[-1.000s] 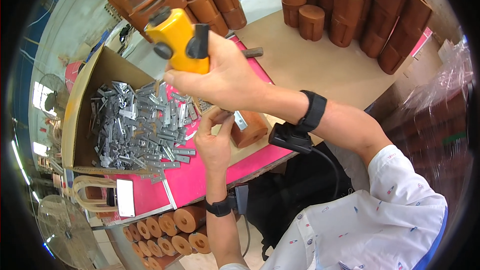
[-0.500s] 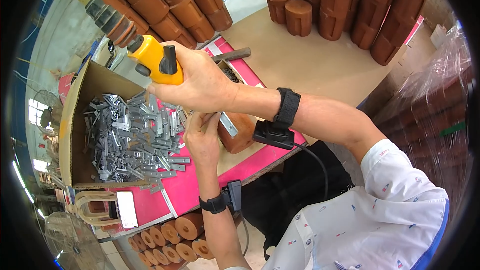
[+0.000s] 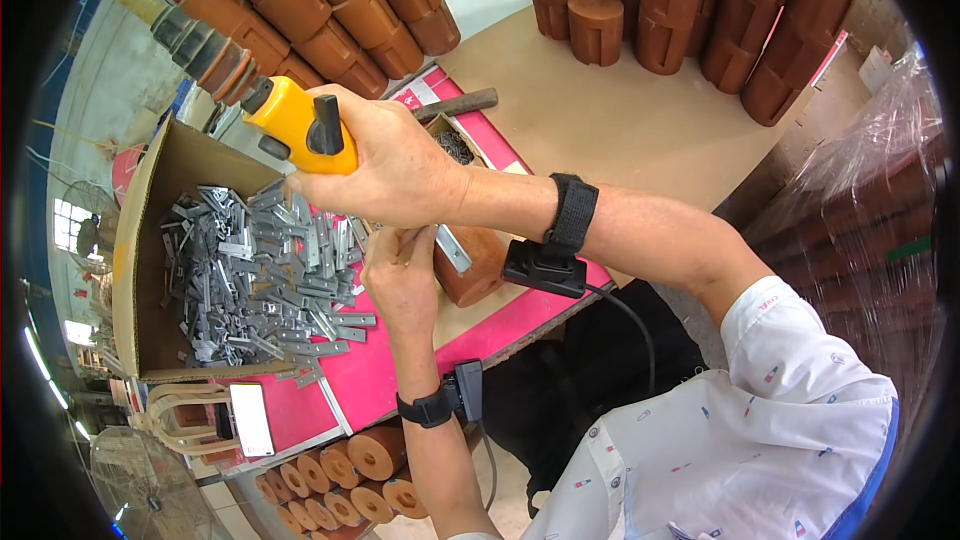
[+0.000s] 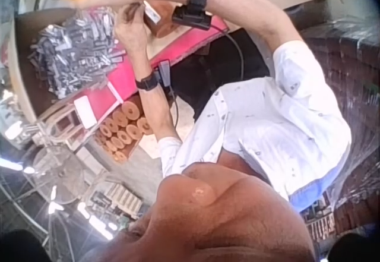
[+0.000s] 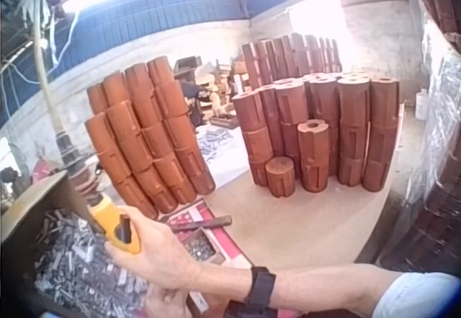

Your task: Attaching metal L-brackets to cylindrical wooden furniture legs using an electric screwdriver.

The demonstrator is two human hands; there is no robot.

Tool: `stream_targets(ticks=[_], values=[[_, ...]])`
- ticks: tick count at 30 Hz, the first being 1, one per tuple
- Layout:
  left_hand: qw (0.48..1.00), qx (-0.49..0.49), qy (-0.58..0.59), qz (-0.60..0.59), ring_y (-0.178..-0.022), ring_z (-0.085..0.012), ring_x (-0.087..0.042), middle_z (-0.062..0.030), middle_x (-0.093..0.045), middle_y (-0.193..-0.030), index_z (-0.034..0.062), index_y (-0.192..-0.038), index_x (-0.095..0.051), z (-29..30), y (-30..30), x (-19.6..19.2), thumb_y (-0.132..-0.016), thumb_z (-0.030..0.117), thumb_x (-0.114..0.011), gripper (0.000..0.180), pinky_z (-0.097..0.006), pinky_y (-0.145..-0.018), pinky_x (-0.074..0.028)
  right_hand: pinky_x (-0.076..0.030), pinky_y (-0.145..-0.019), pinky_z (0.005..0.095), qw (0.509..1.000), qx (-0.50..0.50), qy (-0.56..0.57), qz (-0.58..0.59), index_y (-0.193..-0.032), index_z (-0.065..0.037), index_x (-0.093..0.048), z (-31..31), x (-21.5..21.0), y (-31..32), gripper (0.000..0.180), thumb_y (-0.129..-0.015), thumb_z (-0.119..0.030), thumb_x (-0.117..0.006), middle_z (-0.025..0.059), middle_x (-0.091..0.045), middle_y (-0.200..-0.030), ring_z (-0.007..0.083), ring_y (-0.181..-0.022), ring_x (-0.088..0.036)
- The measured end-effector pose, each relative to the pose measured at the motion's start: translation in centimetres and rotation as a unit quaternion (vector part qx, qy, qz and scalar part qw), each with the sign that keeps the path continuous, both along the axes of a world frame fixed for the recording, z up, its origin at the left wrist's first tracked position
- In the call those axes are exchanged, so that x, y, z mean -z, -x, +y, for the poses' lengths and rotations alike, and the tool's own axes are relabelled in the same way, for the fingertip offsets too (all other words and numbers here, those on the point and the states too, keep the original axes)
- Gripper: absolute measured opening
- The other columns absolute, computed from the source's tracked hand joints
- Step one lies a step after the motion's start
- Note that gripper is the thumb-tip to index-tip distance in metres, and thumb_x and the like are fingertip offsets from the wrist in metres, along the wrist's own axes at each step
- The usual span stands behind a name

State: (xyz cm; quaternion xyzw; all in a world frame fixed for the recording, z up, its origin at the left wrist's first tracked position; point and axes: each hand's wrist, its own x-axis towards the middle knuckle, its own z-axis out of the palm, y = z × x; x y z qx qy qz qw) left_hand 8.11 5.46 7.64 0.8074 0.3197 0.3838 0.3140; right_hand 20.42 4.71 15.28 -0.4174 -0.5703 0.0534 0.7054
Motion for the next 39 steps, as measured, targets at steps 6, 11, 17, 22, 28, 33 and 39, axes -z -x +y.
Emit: stream_targets(ticks=[6,11,17,22,28,33,39], values=[[0.999,-0.013,0.018,-0.027,-0.077,-0.0180,-0.065,-0.0106,-0.069,-0.082,-0.0009,-0.094,-0.068,0.0,-0.2,0.7,-0.079,0.007,-0.073,0.018,-0.031,-0.075,-0.049,-0.053,-0.071,0.0295,1.000,-0.004,-0.026,-0.011,-0.116,0.003,-0.051,0.2,0.0,0.1,0.053,-0.074,-0.017,-0.076,0.0105,-0.066,-0.086,0.0164,-0.077,-0.066],[0.999,-0.018,0.014,-0.024,-0.078,-0.0134,-0.066,-0.0099,-0.071,-0.083,-0.0021,-0.095,-0.067,0.0,-0.2,0.5,-0.079,0.005,-0.073,0.019,-0.028,-0.076,-0.049,-0.051,-0.067,0.0379,0.999,-0.012,-0.043,0.029,-0.100,0.004,-0.053,0.1,-0.3,0.2,0.041,-0.069,-0.015,-0.073,0.0203,-0.063,-0.080,0.0351,-0.073,-0.065],[1.000,-0.018,0.005,-0.012,-0.075,-0.0139,-0.067,-0.0078,-0.070,-0.078,-0.0022,-0.092,-0.067,0.0,-0.2,0.2,-0.079,0.005,-0.073,0.016,-0.028,-0.074,-0.049,-0.051,-0.068,0.0382,0.998,-0.029,-0.040,0.044,-0.102,0.004,-0.052,0.3,0.0,0.5,0.043,-0.070,-0.015,-0.072,0.0203,-0.062,-0.079,0.0364,-0.075,-0.065],[0.990,0.009,0.125,0.069,-0.109,-0.0290,-0.057,-0.0166,-0.056,-0.119,0.0021,-0.123,-0.055,-0.8,1.2,-0.2,-0.067,0.016,-0.083,0.064,-0.040,-0.092,-0.045,-0.051,-0.072,0.0351,0.999,0.001,-0.029,-0.015,-0.111,0.003,-0.050,0.3,0.2,0.5,0.049,-0.073,-0.016,-0.074,0.0165,-0.063,-0.086,0.0286,-0.080,-0.065],[0.967,0.144,0.210,0.030,-0.132,-0.0343,-0.036,-0.0185,-0.034,-0.143,0.0044,-0.146,-0.024,-1.6,2.3,0.6,-0.059,0.014,-0.085,0.106,-0.044,-0.110,-0.031,-0.051,-0.073,0.0311,1.000,-0.013,0.012,-0.024,-0.119,0.001,-0.047,-0.1,0.2,0.4,0.056,-0.075,-0.019,-0.075,0.0113,-0.063,-0.088,0.0199,-0.078,-0.064],[0.972,0.133,0.195,0.006,-0.131,-0.0338,-0.038,-0.0186,-0.037,-0.140,0.0042,-0.145,-0.026,-1.9,2.1,1.1,-0.060,0.015,-0.084,0.104,-0.045,-0.109,-0.031,-0.051,-0.073,0.0408,0.999,-0.023,0.023,-0.013,-0.112,0.002,-0.047,-0.3,-0.2,0.5,0.050,-0.073,-0.015,-0.072,0.0219,-0.063,-0.087,0.0392,-0.082,-0.064],[0.973,0.125,0.192,0.009,-0.130,-0.0334,-0.038,-0.0192,-0.037,-0.140,0.0055,-0.145,-0.026,-1.9,2.0,1.3,-0.060,0.015,-0.084,0.104,-0.046,-0.109,-0.032,-0.051,-0.073,0.0413,0.999,-0.027,0.014,-0.026,-0.112,0.002,-0.046,-0.1,0.1,0.3,0.050,-0.073,-0.016,-0.072,0.0224,-0.063,-0.087,0.0395,-0.082,-0.064]])
